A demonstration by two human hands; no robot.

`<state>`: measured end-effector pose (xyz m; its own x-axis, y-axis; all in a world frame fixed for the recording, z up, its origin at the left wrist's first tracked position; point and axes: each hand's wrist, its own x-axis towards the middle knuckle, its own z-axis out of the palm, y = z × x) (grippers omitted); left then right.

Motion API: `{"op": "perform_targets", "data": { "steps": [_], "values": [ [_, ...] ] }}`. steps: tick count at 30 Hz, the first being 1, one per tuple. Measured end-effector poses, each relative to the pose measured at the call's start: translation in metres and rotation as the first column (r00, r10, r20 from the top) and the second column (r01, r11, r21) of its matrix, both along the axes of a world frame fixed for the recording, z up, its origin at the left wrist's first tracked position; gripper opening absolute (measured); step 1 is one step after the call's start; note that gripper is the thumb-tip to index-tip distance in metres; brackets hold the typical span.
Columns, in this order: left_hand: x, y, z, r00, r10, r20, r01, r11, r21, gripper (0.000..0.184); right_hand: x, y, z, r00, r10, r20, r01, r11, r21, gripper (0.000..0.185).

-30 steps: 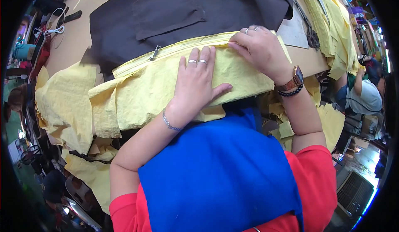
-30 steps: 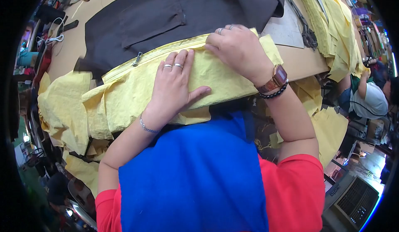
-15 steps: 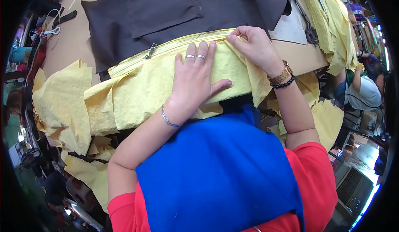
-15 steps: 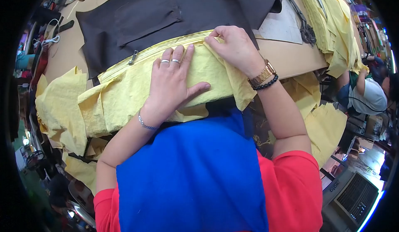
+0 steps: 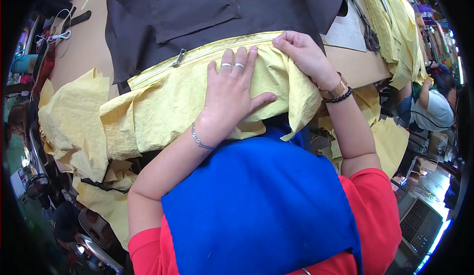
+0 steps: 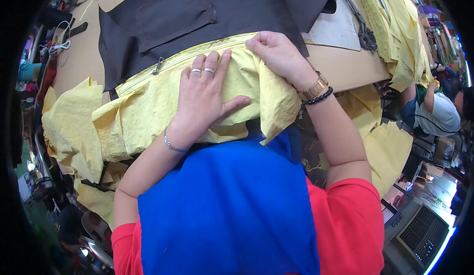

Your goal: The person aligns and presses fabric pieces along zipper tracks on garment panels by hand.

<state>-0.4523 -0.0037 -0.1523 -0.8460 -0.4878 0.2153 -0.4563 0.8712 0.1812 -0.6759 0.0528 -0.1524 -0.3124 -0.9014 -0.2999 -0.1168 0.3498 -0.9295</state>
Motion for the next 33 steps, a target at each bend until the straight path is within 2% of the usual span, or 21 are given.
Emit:
{"op": "perform_targets", "data": {
  "steps": [2,4,7,10,13,16,19,22,25,28,30,33],
  "values": [
    [-0.001,0.000,0.003,1.000,0.005,0.029,-0.006,1.000,0.020,0.102,0.000,0.001,0.009,0.971,0.046,-0.235,-0.044,0.999,0.012,0.030],
    [-0.002,-0.001,0.006,0.999,0.007,0.046,-0.008,1.000,0.030,0.102,0.006,0.002,0.027,0.877,0.074,-0.475,-0.062,0.997,0.042,0.030],
    [-0.002,-0.002,0.007,0.999,0.005,0.047,-0.006,1.000,0.023,0.101,0.004,0.003,0.025,0.860,0.054,-0.507,-0.074,0.997,-0.019,0.031],
    [-0.002,-0.003,0.007,0.999,0.001,0.034,-0.001,1.000,0.012,0.101,-0.002,0.000,0.015,0.910,0.040,-0.412,-0.031,0.999,0.030,0.032],
    [-0.001,-0.004,0.009,0.999,0.001,0.046,-0.002,1.000,0.020,0.101,-0.001,-0.001,0.015,0.913,0.020,-0.408,-0.008,1.000,0.030,0.032],
    [-0.004,-0.003,0.011,0.997,0.006,0.081,-0.007,1.000,0.013,0.101,0.000,-0.001,0.009,0.944,-0.015,-0.328,0.000,0.999,-0.046,0.032],
    [-0.005,-0.003,0.011,0.996,0.014,0.086,-0.013,1.000,-0.007,0.101,-0.001,0.000,0.007,0.933,-0.021,-0.358,0.005,0.999,-0.045,0.030],
    [-0.006,-0.003,0.011,0.996,0.023,0.088,-0.023,1.000,-0.002,0.100,0.007,0.004,0.022,0.847,-0.062,-0.528,-0.004,0.992,-0.122,0.028],
    [-0.007,-0.002,0.014,0.995,0.022,0.094,-0.023,1.000,0.006,0.099,0.005,0.007,0.018,0.818,-0.078,-0.569,-0.047,0.978,-0.202,0.027],
    [-0.008,-0.002,0.008,0.999,-0.006,0.054,0.009,0.999,-0.048,0.100,0.004,0.007,0.016,0.816,-0.091,-0.571,-0.029,0.980,-0.198,0.027],
    [-0.012,-0.002,0.003,0.999,-0.036,0.019,0.038,0.996,-0.077,0.101,0.004,0.008,0.018,0.807,-0.053,-0.588,-0.027,0.992,-0.126,0.024],
    [-0.014,-0.003,0.007,0.998,-0.033,0.050,0.032,0.999,0.031,0.102,0.003,0.009,0.017,0.814,-0.022,-0.580,-0.012,0.998,-0.056,0.023]
  ]
}}
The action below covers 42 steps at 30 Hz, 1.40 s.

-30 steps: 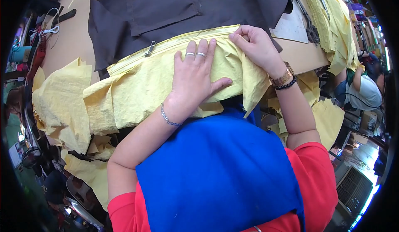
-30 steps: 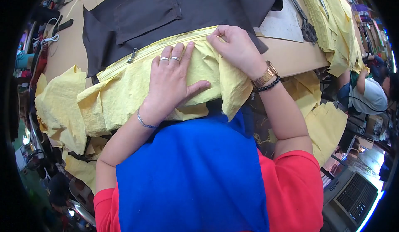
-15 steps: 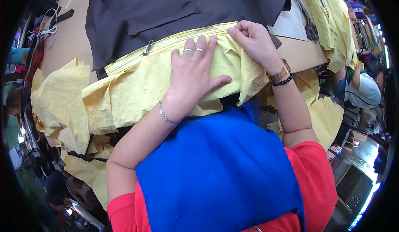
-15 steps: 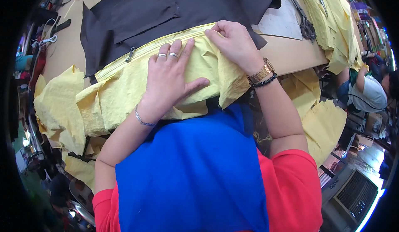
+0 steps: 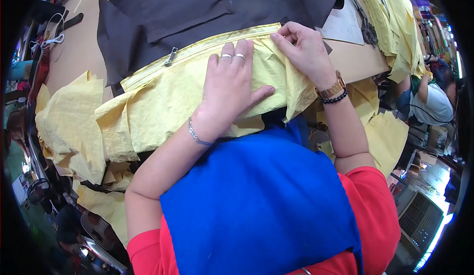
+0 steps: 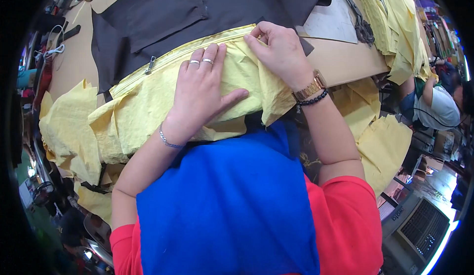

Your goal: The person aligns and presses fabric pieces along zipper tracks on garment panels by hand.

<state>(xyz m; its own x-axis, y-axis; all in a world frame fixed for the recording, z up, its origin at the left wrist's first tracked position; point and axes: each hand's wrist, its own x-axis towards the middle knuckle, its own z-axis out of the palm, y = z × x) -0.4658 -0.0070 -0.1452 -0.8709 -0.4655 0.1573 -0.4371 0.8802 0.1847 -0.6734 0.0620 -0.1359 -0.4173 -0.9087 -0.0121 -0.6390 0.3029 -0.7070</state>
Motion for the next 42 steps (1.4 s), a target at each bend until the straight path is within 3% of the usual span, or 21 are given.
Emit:
{"op": "perform_targets", "data": {
  "steps": [10,13,16,27,39,42],
  "values": [
    [-0.002,-0.002,0.002,1.000,-0.005,-0.004,0.005,1.000,0.007,0.102,-0.001,-0.001,0.001,0.997,-0.010,0.075,0.015,0.998,-0.069,0.027],
    [-0.002,-0.002,0.002,1.000,-0.002,0.004,0.002,1.000,-0.007,0.104,-0.007,0.005,0.003,0.998,0.021,-0.057,-0.028,0.992,-0.126,0.026],
    [-0.003,-0.002,0.001,1.000,0.003,0.009,-0.002,1.000,-0.030,0.107,-0.011,0.006,0.005,0.998,0.007,0.067,-0.002,0.998,-0.065,0.026],
    [-0.002,-0.005,0.006,0.999,-0.017,0.027,0.017,1.000,0.003,0.100,-0.022,-0.008,0.020,0.991,0.122,-0.055,-0.119,0.991,0.058,0.024],
    [-0.022,-0.012,-0.005,0.985,-0.087,-0.147,0.083,0.996,-0.033,0.100,-0.025,-0.021,0.021,0.970,0.201,-0.136,-0.185,0.976,0.117,0.021],
    [-0.034,-0.003,-0.005,0.991,-0.102,-0.088,0.102,0.995,-0.004,0.099,-0.028,-0.022,0.025,0.952,0.239,-0.190,-0.215,0.967,0.137,0.020]
  ]
}}
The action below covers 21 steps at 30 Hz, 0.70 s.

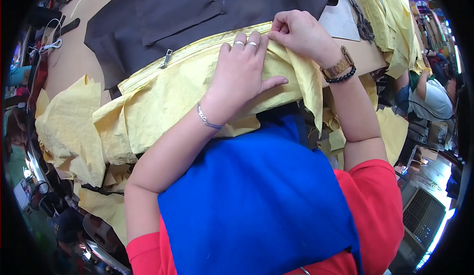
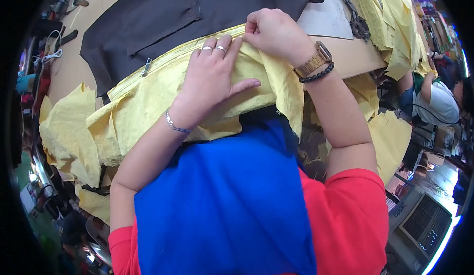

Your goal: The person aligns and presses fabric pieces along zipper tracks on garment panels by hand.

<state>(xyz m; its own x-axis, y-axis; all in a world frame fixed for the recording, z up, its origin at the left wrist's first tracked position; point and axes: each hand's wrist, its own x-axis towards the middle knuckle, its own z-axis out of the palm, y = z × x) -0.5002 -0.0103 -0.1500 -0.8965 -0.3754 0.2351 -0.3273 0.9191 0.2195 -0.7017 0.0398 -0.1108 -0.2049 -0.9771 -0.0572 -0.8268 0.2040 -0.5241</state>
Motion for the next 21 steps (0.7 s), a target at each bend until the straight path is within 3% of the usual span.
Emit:
{"op": "perform_targets", "data": {
  "steps": [4,10,21],
  "values": [
    [0.000,0.001,0.000,1.000,0.002,-0.008,-0.002,1.000,-0.004,0.094,-0.011,0.006,0.013,0.995,0.081,-0.052,-0.075,0.992,0.100,0.020],
    [-0.001,0.005,0.005,0.999,0.021,0.036,-0.020,1.000,-0.016,0.099,-0.023,0.009,0.020,0.991,0.137,0.007,-0.137,0.989,0.061,0.018],
    [0.001,0.004,0.001,1.000,0.014,0.019,-0.013,0.999,-0.052,0.097,-0.039,-0.007,0.007,0.935,0.316,-0.164,-0.312,0.949,0.046,0.013]
  ]
}}
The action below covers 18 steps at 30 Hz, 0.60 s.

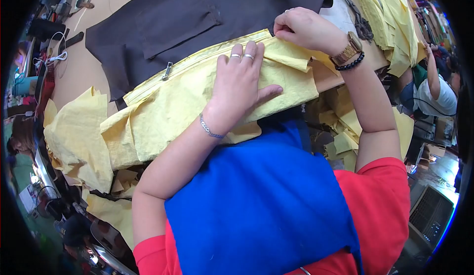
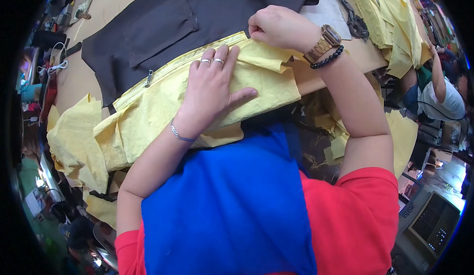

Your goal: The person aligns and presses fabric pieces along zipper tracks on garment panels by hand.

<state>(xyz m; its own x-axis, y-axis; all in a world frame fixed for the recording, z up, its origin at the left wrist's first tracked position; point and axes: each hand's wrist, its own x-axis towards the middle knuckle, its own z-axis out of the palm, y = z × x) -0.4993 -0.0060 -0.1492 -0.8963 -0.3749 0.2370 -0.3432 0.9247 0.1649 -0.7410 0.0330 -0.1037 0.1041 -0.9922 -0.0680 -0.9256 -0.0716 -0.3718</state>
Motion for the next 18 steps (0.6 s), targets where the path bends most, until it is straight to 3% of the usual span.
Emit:
{"op": "perform_targets", "data": {
  "steps": [4,7,10,14,17,18],
  "values": [
    [0.001,0.001,0.000,1.000,0.000,-0.014,0.000,1.000,0.005,0.096,0.013,0.000,0.007,0.993,-0.115,-0.030,0.117,0.987,0.114,0.009],
    [-0.001,-0.007,-0.002,0.994,-0.021,-0.111,0.024,0.999,0.029,0.074,0.019,0.010,-0.012,0.994,-0.102,-0.036,0.095,0.983,-0.159,0.007],
    [-0.010,-0.036,0.018,0.999,-0.040,0.017,0.031,0.931,0.364,0.043,0.029,0.014,-0.015,0.976,-0.085,-0.202,0.050,0.984,-0.171,0.005],
    [-0.028,-0.074,0.020,0.997,-0.074,-0.008,0.067,0.843,0.534,0.017,0.025,0.020,-0.008,0.965,-0.039,-0.260,-0.041,0.954,-0.297,0.008],
    [-0.036,-0.087,0.027,0.994,-0.065,0.088,-0.017,0.702,0.712,0.015,0.048,0.032,0.006,0.986,-0.032,-0.165,-0.053,0.875,-0.482,0.009],
    [-0.039,-0.091,0.027,0.992,-0.069,0.101,-0.024,0.694,0.719,0.017,0.061,0.044,0.008,0.981,-0.015,-0.193,-0.074,0.891,-0.447,0.010]
  ]
}}
